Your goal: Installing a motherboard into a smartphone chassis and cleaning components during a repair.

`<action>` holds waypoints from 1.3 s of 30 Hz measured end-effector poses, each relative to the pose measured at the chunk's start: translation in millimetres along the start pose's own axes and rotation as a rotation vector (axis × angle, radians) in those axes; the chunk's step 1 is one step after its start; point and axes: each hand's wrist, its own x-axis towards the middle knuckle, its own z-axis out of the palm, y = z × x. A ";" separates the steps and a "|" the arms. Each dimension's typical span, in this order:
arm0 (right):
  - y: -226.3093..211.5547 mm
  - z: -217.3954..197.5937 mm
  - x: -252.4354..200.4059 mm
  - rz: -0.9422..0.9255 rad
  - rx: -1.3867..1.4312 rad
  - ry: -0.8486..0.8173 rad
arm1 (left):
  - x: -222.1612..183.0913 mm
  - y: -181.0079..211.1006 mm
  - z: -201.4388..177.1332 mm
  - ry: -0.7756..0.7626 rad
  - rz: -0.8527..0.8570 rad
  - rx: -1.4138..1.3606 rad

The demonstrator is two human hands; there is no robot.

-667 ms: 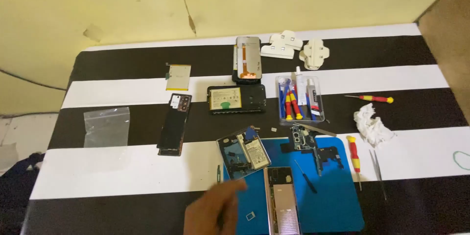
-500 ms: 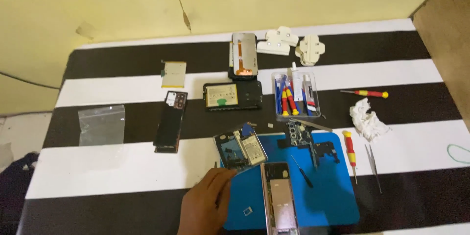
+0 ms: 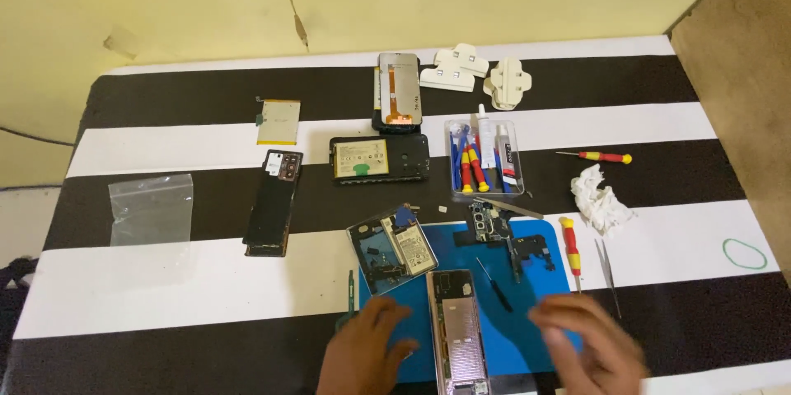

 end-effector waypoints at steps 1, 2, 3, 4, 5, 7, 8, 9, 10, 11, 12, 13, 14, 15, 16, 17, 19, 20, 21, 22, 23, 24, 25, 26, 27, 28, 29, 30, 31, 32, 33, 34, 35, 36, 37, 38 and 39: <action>-9.4 20.4 4.6 0.137 0.108 0.087 | -0.4 2.6 -8.3 0.081 0.024 -0.051; 3.7 29.8 3.4 0.136 0.108 0.086 | 5.2 8.6 -18.5 0.082 0.024 -0.052; 16.7 39.1 2.7 0.143 0.133 0.024 | 11.1 14.7 -28.9 0.142 -0.007 -0.035; 29.8 48.4 2.1 0.151 0.159 -0.038 | 17.0 20.7 -39.5 0.201 -0.037 -0.019; 36.2 55.0 -1.9 0.150 0.156 -0.039 | 29.5 19.7 -37.7 0.202 -0.036 -0.021; 49.0 70.4 -7.3 0.147 0.203 -0.038 | 55.4 16.5 -36.7 0.316 -0.086 0.031; 54.5 73.5 -11.8 0.141 0.205 -0.037 | 60.5 19.3 -34.8 0.322 -0.086 0.032; 59.8 77.8 -14.1 0.161 0.163 -0.031 | 66.2 21.5 -35.0 0.344 -0.082 0.054; 65.6 82.0 -16.3 0.180 0.122 -0.025 | 72.2 24.1 -35.1 0.366 -0.078 0.076; 64.4 82.3 -15.2 0.184 0.122 -0.022 | 73.1 26.9 -35.5 0.363 -0.075 0.078; 64.0 82.6 -14.0 0.152 0.120 -0.028 | 74.7 29.8 -35.3 0.361 -0.102 0.065; 63.9 81.8 -13.7 0.124 0.114 -0.033 | 76.6 33.5 -34.0 0.356 -0.126 0.049; 63.7 81.9 -13.5 0.131 0.110 -0.030 | 77.4 33.1 -32.4 0.349 -0.121 0.050; 63.5 82.0 -13.3 0.114 0.139 -0.038 | 77.8 32.7 -30.7 0.371 -0.112 0.035; 63.2 82.3 -13.2 0.098 0.168 -0.046 | 78.0 32.0 -29.0 0.392 -0.104 0.020; 62.5 81.7 -12.4 0.102 0.162 -0.045 | 77.8 33.5 -30.0 0.387 -0.099 0.016; 60.8 81.1 -10.9 0.143 0.166 -0.062 | 77.2 36.0 -32.4 0.374 -0.140 -0.034; 62.9 80.2 -12.7 0.148 0.161 -0.059 | 76.2 38.0 -32.6 0.369 -0.135 -0.036; 64.7 80.8 -13.0 0.153 0.145 -0.073 | 75.7 39.4 -34.7 0.352 -0.159 -0.071; 66.0 81.3 -13.0 0.158 0.129 -0.086 | 74.9 40.8 -37.4 0.335 -0.184 -0.107; 65.3 80.2 -13.0 0.154 0.129 -0.081 | 72.5 45.7 -41.2 0.340 -0.180 -0.105; 64.2 79.2 -13.1 0.178 0.127 -0.078 | 69.7 50.4 -45.3 0.331 -0.205 -0.171; 62.6 80.0 -13.5 0.200 0.130 -0.077 | 65.8 53.6 -49.6 0.325 -0.232 -0.235; 62.9 81.0 -12.1 0.194 0.134 -0.074 | 66.9 52.6 -50.9 0.332 -0.231 -0.233; 62.9 81.4 -12.4 0.197 0.147 -0.075 | 67.0 51.4 -50.9 0.319 -0.241 -0.270; 63.0 81.9 -12.7 0.200 0.161 -0.077 | 67.3 50.1 -50.8 0.306 -0.250 -0.308; 63.2 83.2 -12.9 0.197 0.164 -0.077 | 64.3 51.0 -54.6 0.310 -0.252 -0.306; 63.5 84.6 -13.1 0.181 0.168 -0.066 | 61.5 52.0 -58.2 0.293 -0.256 -0.332; 64.2 83.8 -14.1 0.168 0.168 -0.055 | 58.8 54.2 -60.7 0.272 -0.260 -0.361; 63.3 83.5 -11.5 0.167 0.167 -0.057 | 60.1 51.2 -61.5 0.272 -0.261 -0.363; 62.7 82.0 -11.2 0.147 0.140 -0.077 | 60.2 48.4 -60.0 0.287 -0.219 -0.394; 62.4 80.7 -10.9 0.126 0.113 -0.097 | 60.6 45.5 -58.3 0.303 -0.177 -0.424; 62.0 79.2 -11.2 0.130 0.109 -0.101 | 57.0 50.4 -62.5 0.298 -0.179 -0.428; 61.7 77.6 -11.5 0.125 0.113 -0.094 | 53.6 55.4 -66.7 0.290 -0.200 -0.448; 60.4 79.7 -12.2 0.120 0.123 -0.086 | 49.1 58.1 -72.3 0.285 -0.224 -0.461; 60.5 81.9 -11.5 0.124 0.127 -0.088 | 51.9 51.2 -70.6 0.283 -0.228 -0.458; 60.7 82.1 -11.7 0.106 0.141 -0.074 | 55.2 45.3 -67.6 0.334 -0.183 -0.460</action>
